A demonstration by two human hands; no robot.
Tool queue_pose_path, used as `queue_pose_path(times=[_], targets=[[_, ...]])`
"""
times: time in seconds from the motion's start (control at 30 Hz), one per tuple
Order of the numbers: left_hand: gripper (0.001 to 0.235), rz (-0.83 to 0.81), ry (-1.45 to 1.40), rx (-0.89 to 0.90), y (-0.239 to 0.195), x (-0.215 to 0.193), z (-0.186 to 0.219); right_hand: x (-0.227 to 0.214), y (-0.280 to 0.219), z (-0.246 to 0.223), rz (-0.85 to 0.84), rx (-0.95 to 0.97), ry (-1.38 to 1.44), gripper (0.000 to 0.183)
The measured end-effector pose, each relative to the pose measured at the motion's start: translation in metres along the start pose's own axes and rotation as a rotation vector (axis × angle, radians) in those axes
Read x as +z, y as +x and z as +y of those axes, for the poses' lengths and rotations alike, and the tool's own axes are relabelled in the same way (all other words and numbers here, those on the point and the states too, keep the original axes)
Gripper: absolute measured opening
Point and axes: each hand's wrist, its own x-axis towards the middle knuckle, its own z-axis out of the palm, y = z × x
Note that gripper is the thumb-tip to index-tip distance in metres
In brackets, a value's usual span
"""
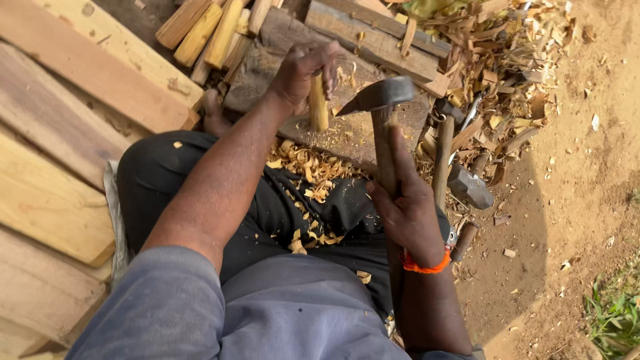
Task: The person sits on the ground and uses a hammer and chisel to shape small wooden dowels. They repeatedly strike the chisel to remove wood shavings and refine the dowel's shape, then place the finished pieces aside.
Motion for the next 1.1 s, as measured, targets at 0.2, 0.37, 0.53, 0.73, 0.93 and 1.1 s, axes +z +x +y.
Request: queue_pose_path(times=[0.2, 0.37, 0.53, 0.73, 0.93, 1.1], targets=[[0.050, -0.051, -0.013, -0.011, -0.001, 0.001, 0.018, -0.001, -0.002, -0.019, -0.007, -0.213, -0.031, 0.084], [0.047, 0.027, 0.028, -0.015, 0.004, 0.003, 0.010, 0.018, 0.004, 0.002, -0.089, -0.140, -0.055, 0.083], [0.038, 0.081, 0.015, -0.044, 0.003, 0.006, 0.012, 0.021, 0.010, 0.020, -0.054, -0.161, -0.084, 0.085], [0.043, 0.053, 0.032, -0.080, 0.003, 0.004, 0.008, 0.029, 0.014, 0.039, -0.072, 0.057, -0.098, 0.089], [0.046, 0.024, 0.049, -0.044, 0.007, -0.001, 0.005, 0.035, 0.017, 0.052, -0.124, 0.104, -0.094, 0.097], [0.046, 0.030, 0.025, -0.066, 0.009, -0.004, 0.003, 0.038, 0.017, 0.059, -0.117, 0.007, -0.085, 0.091]])
